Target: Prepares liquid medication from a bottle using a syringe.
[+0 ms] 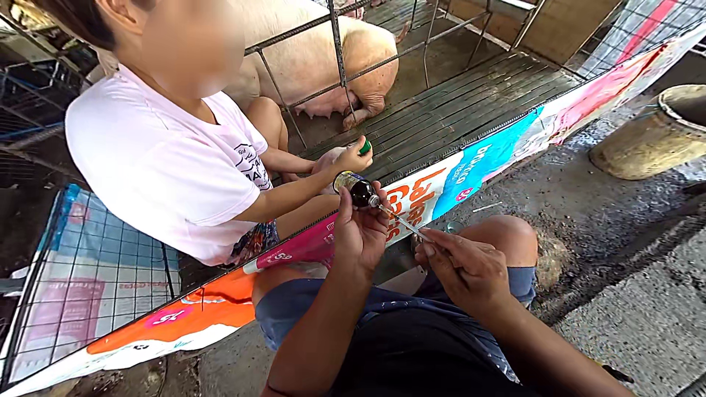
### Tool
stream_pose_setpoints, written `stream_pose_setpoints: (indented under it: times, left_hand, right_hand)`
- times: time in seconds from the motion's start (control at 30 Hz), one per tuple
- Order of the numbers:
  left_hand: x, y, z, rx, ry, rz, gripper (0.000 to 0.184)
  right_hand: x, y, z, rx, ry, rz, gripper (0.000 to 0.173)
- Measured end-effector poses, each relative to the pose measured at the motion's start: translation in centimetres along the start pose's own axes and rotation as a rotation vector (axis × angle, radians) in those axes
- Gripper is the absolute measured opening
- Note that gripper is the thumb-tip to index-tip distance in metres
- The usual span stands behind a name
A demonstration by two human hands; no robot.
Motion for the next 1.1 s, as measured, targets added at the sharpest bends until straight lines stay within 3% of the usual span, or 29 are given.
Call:
stream_pose_setpoints:
  times: [0.23,0.43,0.8,0.97,1.1]
  left_hand:
    - [0.2,0.2,-0.1,-0.006,-0.037,-0.013,0.048]
    - [0.1,1.0,-0.2,0.067,-0.099,0.111,0.040]
    - [-0.2,2.4,-0.3,0.095,-0.127,0.153,0.040]
    - [-0.6,3.9,0.7,0.112,-0.231,0.230,0.037]
    - [-1.1,4.8,1.6,0.140,-0.297,0.289,0.034]
  right_hand:
    - [0.3,0.2,0.3,-0.005,-0.010,0.017,0.028]
    - [0.4,-0.2,0.2,-0.062,-0.001,-0.012,0.028]
    - [0.4,0.4,0.1,-0.013,-0.003,0.042,0.028]
    - [0.3,1.6,0.0,0.362,-0.017,0.187,0.017]
    - [0.5,1.8,0.1,0.621,-0.004,0.199,0.014]
Point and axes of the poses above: each hand's wrist, its own x-axis towards the middle knuckle, its own z-axis out of the palm, y = z × x, the point moved 7 cm from there along x, towards the middle knuckle, and after that the axes turned 12 degrees about z, right-handed, at the moved point
